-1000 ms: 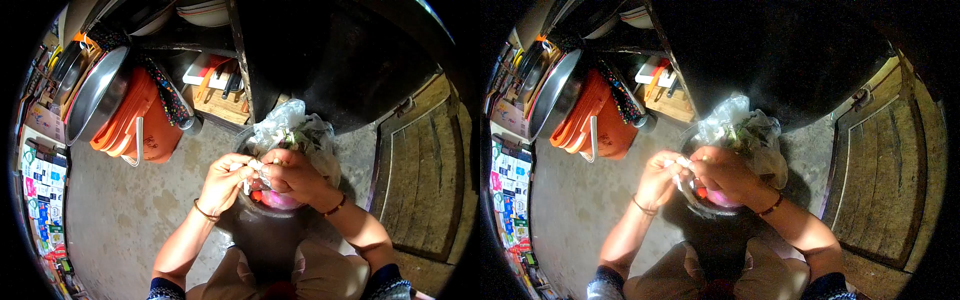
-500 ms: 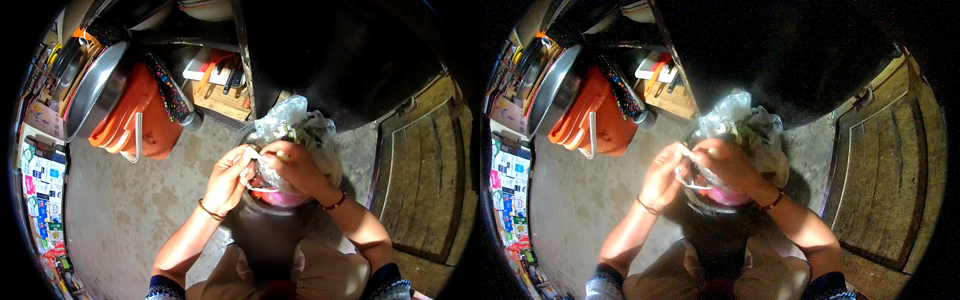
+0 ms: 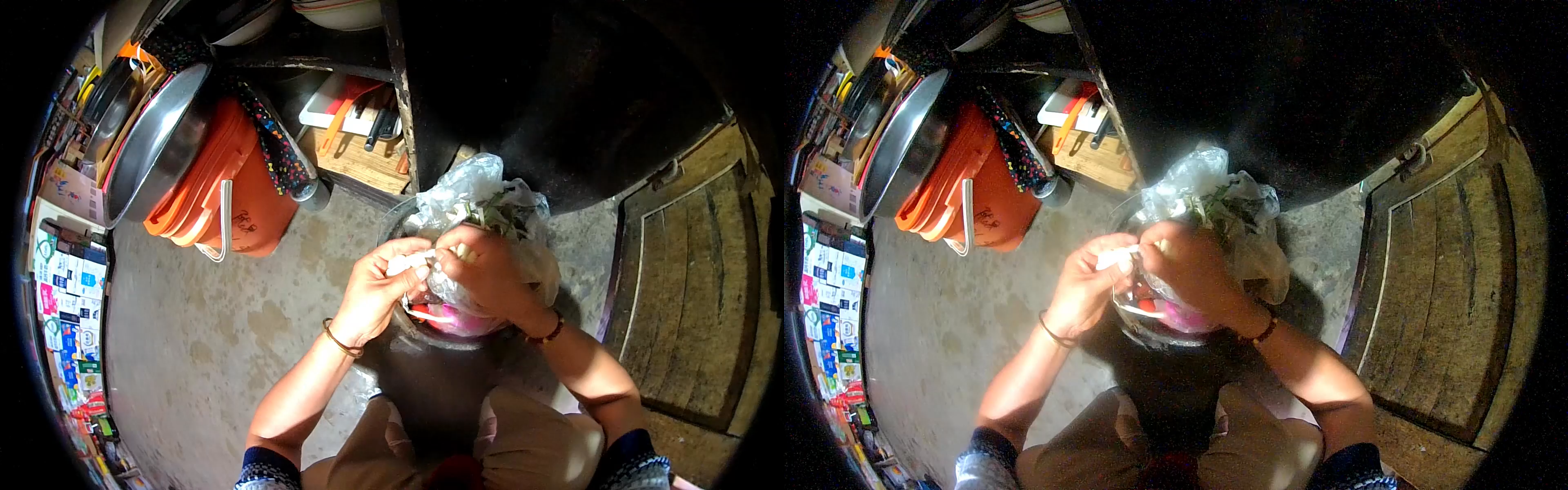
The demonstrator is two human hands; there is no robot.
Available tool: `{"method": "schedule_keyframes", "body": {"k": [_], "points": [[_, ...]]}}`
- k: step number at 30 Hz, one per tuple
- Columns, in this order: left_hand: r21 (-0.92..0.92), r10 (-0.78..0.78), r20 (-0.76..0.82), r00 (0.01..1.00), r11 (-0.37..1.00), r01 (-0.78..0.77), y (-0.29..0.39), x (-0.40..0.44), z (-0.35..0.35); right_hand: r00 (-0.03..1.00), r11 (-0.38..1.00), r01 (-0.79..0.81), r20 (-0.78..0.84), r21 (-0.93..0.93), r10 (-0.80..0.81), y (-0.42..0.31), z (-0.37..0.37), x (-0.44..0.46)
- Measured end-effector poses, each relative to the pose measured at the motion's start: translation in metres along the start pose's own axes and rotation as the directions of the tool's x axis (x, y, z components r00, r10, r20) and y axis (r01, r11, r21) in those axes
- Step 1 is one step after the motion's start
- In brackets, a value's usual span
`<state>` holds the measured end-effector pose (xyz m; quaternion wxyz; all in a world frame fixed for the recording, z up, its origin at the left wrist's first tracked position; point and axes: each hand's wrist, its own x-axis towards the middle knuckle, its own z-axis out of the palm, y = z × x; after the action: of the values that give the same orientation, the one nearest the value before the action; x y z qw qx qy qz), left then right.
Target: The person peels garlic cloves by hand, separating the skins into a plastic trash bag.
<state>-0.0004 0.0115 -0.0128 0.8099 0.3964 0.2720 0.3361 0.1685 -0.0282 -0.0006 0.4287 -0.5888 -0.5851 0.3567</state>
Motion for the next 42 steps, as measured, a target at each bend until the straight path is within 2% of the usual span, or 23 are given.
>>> {"method": "schedule_keyframes", "body": {"k": [2,4,7,9,13,14,15,16,17,19,20,21,23,24,25,27,28,30,31,34,36,40,42], "points": [[0.096,0.023,0.007,1.000,0.995,-0.023,0.003,-0.001,0.002,0.997,0.996,0.074,-0.016,-0.044,-0.075,-0.002,-0.009,0.001],[0.078,0.024,0.024,0.999,0.997,-0.026,0.005,-0.001,0.001,0.988,0.985,0.146,-0.029,-0.088,-0.149,0.000,-0.013,0.003],[0.113,0.070,0.057,0.996,0.991,-0.076,0.004,0.003,-0.006,0.988,0.982,0.139,-0.042,-0.132,-0.145,0.005,-0.015,0.004],[0.148,0.117,0.046,0.992,0.981,-0.123,0.002,0.004,-0.009,0.993,0.936,0.114,0.058,-0.333,-0.101,0.004,-0.018,0.003],[0.274,0.154,0.018,0.988,0.949,-0.153,0.009,0.002,-0.003,0.997,0.943,0.016,0.075,-0.334,0.010,-0.010,-0.021,0.005],[0.274,0.154,0.018,0.988,0.949,-0.153,0.009,0.002,-0.001,0.984,0.983,-0.079,0.144,-0.163,0.103,-0.004,-0.020,0.008],[0.402,0.192,0.004,0.981,0.898,-0.177,0.008,0.001,0.002,0.957,0.982,-0.188,0.226,0.003,0.182,0.004,-0.019,0.009],[0.522,0.230,-0.003,0.973,0.830,-0.195,0.007,0.000,0.005,0.957,0.982,-0.191,0.225,0.002,0.185,0.013,-0.016,0.007],[0.522,0.230,-0.003,0.973,0.830,-0.194,0.010,0.000,0.009,0.972,0.989,0.087,0.228,-0.117,-0.059,0.025,-0.011,0.006],[0.803,0.236,0.080,0.968,0.561,-0.203,0.016,-0.002,0.020,0.922,0.907,0.351,0.257,-0.234,-0.290,0.039,-0.004,0.001],[0.791,0.216,0.048,0.975,0.588,-0.169,0.018,-0.003,0.023,0.923,0.972,0.195,0.310,0.134,-0.228,0.040,0.003,0.000],[0.862,0.302,0.159,0.940,0.422,-0.282,0.017,-0.002,0.023,0.923,0.958,0.102,0.333,0.267,-0.191,0.039,0.005,-0.002],[0.747,0.288,0.192,0.938,0.578,-0.330,0.018,0.000,0.020,0.920,0.856,-0.099,0.376,0.507,-0.116,0.029,0.008,-0.005],[0.415,0.154,0.107,0.982,0.891,-0.185,0.020,0.001,0.013,0.920,0.649,-0.376,0.349,0.661,0.177,0.020,0.008,-0.004],[-0.008,-0.009,0.089,0.996,1.000,0.009,0.021,0.002,0.007,0.953,0.680,-0.281,0.279,0.677,0.116,0.026,0.011,-0.005],[0.014,0.018,0.114,0.993,1.000,-0.020,0.022,0.000,0.006,0.991,0.725,-0.083,0.131,0.684,-0.010,0.024,0.015,-0.004],[-0.094,0.016,0.101,0.995,0.996,-0.007,0.023,0.001,0.005,0.922,0.516,-0.384,0.292,0.765,0.254,0.021,0.004,-0.001],[-0.245,0.071,0.067,0.995,0.968,-0.052,0.016,0.005,0.001,0.955,0.860,-0.189,0.292,0.474,0.050,0.032,-0.003,-0.002],[-0.246,0.071,0.067,0.995,0.968,-0.052,0.014,0.006,0.004,0.957,0.950,-0.040,0.287,0.309,-0.053,0.038,-0.006,-0.002],[-0.202,0.142,0.043,0.989,0.971,-0.131,0.010,0.004,0.009,0.971,0.892,-0.168,0.227,0.420,0.076,0.018,0.000,0.004],[-0.163,0.144,0.007,0.990,0.977,-0.141,0.006,0.005,0.013,0.998,0.996,0.037,0.046,0.084,-0.041,0.009,0.003,0.008],[-0.042,0.142,-0.032,0.989,0.989,-0.143,0.002,0.004,0.013,0.999,0.997,-0.034,-0.036,-0.073,0.032,-0.021,0.004,-0.001],[0.000,0.138,-0.036,0.990,0.990,-0.138,-0.001,0.003,0.010,0.995,0.995,-0.081,0.057,-0.051,0.084,-0.021,0.004,-0.001]]}}
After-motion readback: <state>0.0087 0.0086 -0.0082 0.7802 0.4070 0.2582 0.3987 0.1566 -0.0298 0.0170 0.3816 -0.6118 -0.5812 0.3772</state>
